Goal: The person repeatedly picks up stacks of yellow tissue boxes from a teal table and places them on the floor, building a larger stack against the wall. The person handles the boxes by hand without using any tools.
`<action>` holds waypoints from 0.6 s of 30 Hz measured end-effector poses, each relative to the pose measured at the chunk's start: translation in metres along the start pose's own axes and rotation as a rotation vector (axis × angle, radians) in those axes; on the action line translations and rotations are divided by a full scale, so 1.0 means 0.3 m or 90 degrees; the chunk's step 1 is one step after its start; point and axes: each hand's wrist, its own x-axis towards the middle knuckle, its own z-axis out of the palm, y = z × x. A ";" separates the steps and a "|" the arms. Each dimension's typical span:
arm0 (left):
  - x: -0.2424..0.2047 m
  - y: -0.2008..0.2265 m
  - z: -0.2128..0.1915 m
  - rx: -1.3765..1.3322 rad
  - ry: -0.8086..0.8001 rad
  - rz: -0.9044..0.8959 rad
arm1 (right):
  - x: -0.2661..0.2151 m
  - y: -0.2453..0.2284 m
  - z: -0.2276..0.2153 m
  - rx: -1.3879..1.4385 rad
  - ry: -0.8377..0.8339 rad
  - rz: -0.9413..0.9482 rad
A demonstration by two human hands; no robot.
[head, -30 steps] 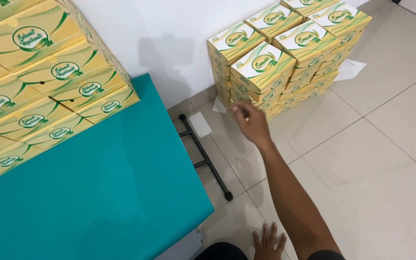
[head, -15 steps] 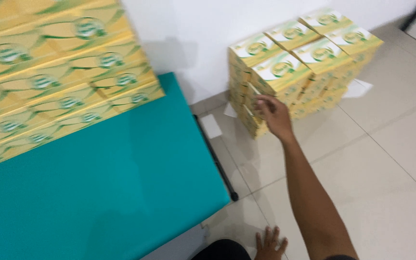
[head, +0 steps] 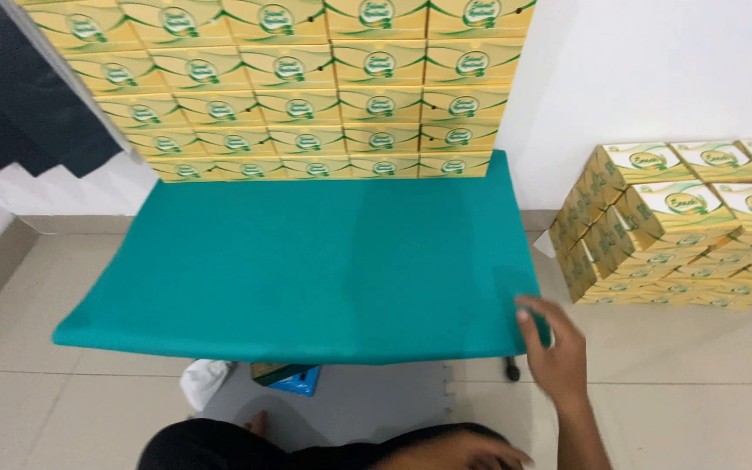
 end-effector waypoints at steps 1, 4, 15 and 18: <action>-0.116 0.077 -0.027 0.004 -0.001 -0.003 | 0.054 -0.041 0.022 0.002 0.005 0.000; -0.431 0.309 -0.113 0.292 0.308 0.269 | 0.214 -0.147 0.113 0.108 -0.064 0.147; -0.366 0.710 -0.649 0.067 0.673 0.351 | 0.652 -0.021 0.404 0.180 0.056 0.240; -0.163 0.769 -0.729 0.069 0.656 0.359 | 0.755 0.114 0.431 0.085 0.005 0.221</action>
